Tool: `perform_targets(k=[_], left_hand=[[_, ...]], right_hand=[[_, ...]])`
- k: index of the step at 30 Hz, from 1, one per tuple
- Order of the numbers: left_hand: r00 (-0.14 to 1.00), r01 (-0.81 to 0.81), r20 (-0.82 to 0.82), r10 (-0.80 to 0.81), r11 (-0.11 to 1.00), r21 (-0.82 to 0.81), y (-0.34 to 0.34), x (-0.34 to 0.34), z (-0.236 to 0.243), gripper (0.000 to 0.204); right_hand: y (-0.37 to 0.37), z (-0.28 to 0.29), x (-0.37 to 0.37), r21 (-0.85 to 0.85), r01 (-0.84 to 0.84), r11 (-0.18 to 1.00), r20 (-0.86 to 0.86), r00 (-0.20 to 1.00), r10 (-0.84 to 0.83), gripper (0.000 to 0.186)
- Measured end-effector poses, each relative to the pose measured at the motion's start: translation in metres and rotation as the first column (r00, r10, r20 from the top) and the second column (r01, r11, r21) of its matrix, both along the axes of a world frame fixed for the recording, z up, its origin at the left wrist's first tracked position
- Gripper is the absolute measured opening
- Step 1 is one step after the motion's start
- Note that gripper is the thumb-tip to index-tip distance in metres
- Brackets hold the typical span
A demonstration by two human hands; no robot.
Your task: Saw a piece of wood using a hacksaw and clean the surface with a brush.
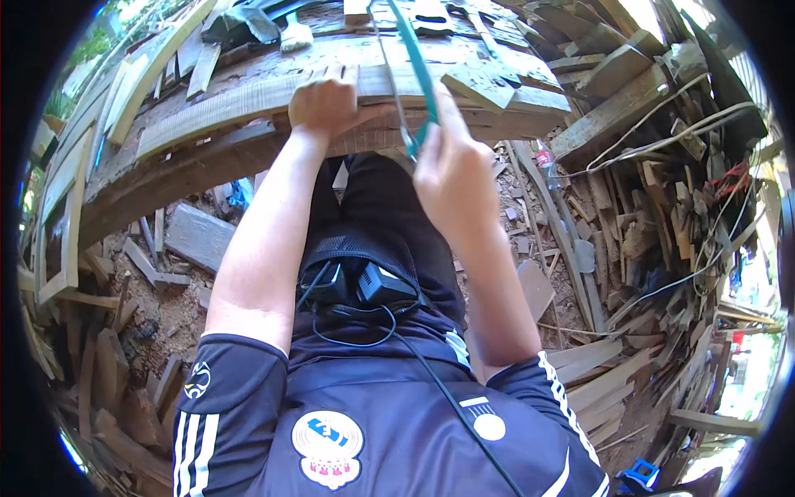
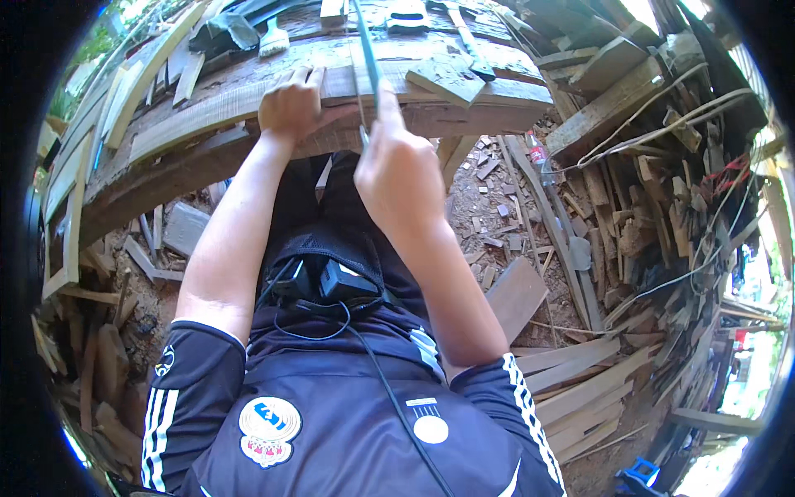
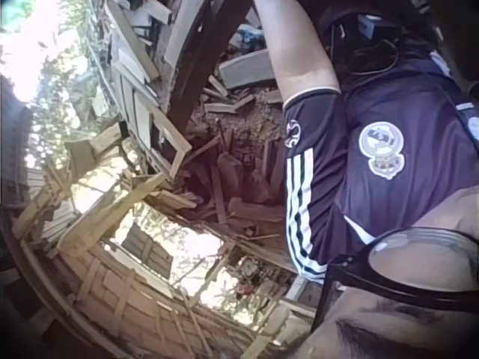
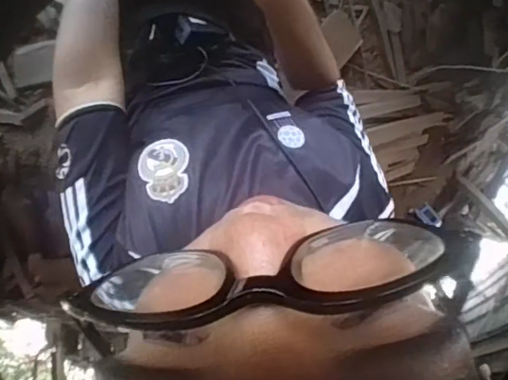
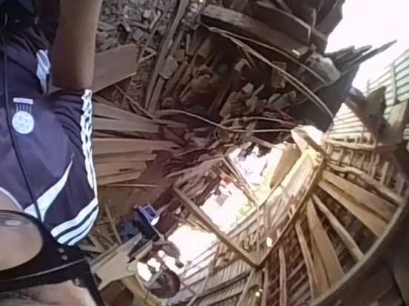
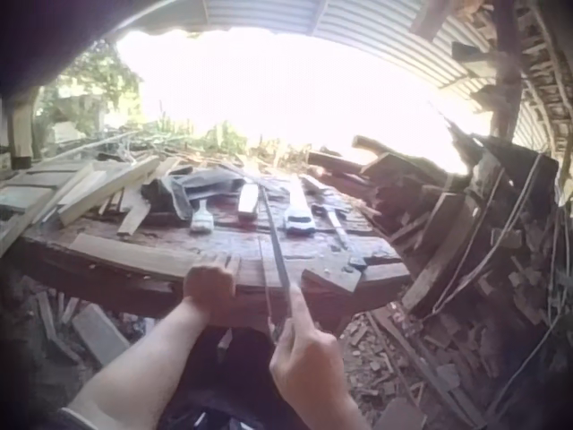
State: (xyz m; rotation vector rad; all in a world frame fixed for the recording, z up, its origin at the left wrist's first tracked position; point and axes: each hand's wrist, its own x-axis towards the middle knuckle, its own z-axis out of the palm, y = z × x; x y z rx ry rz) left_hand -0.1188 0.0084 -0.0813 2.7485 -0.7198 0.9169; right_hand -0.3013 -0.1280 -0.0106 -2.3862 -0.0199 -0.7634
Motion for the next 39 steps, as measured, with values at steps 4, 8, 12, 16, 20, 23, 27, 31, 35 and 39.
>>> perform_targets(k=[4,8,12,16,20,23,27,31,35,39], left_hand=[[0.994,-0.009,-0.106,0.016,0.998,0.067,-0.002,0.002,0.003,0.098],[0.98,0.044,-0.196,-0.03,0.997,0.067,-0.004,0.01,-0.002,0.105],[0.986,-0.04,-0.161,0.049,0.998,0.058,-0.002,0.003,0.005,0.112],[0.987,-0.025,-0.157,0.037,0.997,0.078,-0.001,0.0,0.005,0.105],[0.997,0.068,0.034,-0.07,0.995,0.067,-0.001,0.014,-0.008,0.097],[0.999,0.03,-0.016,-0.029,0.997,0.067,-0.008,-0.002,0.005,0.094],[0.995,0.049,0.086,-0.054,0.997,0.064,0.006,0.004,-0.009,0.093],[0.994,0.071,0.078,-0.074,0.997,0.039,0.001,0.0,-0.002,0.089],[0.99,0.065,0.116,-0.077,0.992,0.106,-0.003,0.003,-0.001,0.083],[0.998,0.022,-0.064,-0.019,0.999,0.049,-0.004,-0.002,0.001,0.083]], right_hand=[[0.005,0.006,-0.091,0.024,-0.015,1.0,-0.097,0.995,0.017,0.052],[0.013,-0.007,-0.06,-0.083,-0.051,0.995,0.019,0.998,0.053,0.052],[0.002,0.017,-0.034,-0.189,-0.05,0.981,-0.088,0.996,0.034,0.05],[-0.024,0.019,-0.072,0.142,-0.063,0.988,-0.201,0.975,0.091,0.051],[0.001,0.019,-0.11,0.355,0.034,0.934,-0.161,0.987,0.025,0.047],[-0.004,0.003,-0.077,0.125,0.034,0.992,-0.058,0.998,-0.027,0.047],[-0.011,-0.02,-0.021,0.12,0.038,0.992,-0.019,0.999,-0.036,0.047],[-0.013,-0.002,-0.06,0.259,0.025,0.966,-0.103,0.995,0.002,0.047],[0.004,0.012,-0.095,0.301,0.064,0.952,-0.142,0.99,-0.022,0.047],[-0.005,-0.014,-0.018,0.023,0.059,0.998,0.067,0.996,-0.06,0.048]])
